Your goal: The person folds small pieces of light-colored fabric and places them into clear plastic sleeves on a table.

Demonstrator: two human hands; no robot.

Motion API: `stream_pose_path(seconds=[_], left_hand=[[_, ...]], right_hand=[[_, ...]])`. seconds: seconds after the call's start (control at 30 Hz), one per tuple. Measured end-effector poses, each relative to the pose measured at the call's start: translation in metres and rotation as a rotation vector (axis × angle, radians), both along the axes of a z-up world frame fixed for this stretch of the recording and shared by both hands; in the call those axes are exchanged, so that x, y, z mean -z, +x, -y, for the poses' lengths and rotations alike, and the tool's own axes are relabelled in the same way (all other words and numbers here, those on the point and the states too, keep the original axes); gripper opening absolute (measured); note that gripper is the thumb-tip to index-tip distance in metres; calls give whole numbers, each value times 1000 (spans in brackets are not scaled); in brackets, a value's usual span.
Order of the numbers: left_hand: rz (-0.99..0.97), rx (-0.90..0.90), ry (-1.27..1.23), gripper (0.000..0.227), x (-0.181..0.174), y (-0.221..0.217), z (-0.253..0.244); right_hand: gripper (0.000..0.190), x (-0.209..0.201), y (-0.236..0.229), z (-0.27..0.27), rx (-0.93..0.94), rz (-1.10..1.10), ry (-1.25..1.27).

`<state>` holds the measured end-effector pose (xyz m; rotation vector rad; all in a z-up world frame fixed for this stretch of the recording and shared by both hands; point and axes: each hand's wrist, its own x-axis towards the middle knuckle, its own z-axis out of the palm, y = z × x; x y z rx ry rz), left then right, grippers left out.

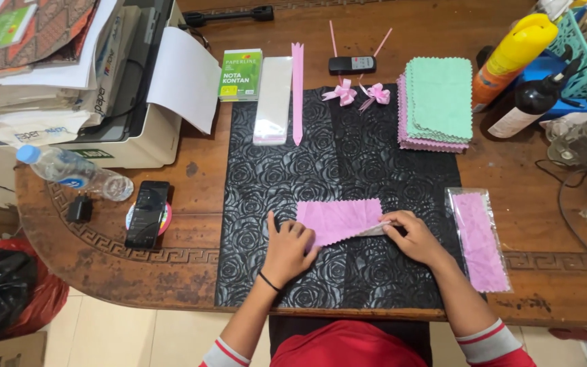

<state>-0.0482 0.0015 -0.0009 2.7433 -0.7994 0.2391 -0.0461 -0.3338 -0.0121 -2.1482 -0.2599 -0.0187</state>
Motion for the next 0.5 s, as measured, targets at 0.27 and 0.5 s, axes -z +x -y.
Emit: stream_pose_path(seconds=[0.27,0.5], left_hand=[[-259,-21,-287,15,-18,8,-13],[-364,-99,-297,31,1,38,-22]], right_hand=[[15,3,-1,-1,17,-2,9],[14,18,9,-3,112,-53,35]])
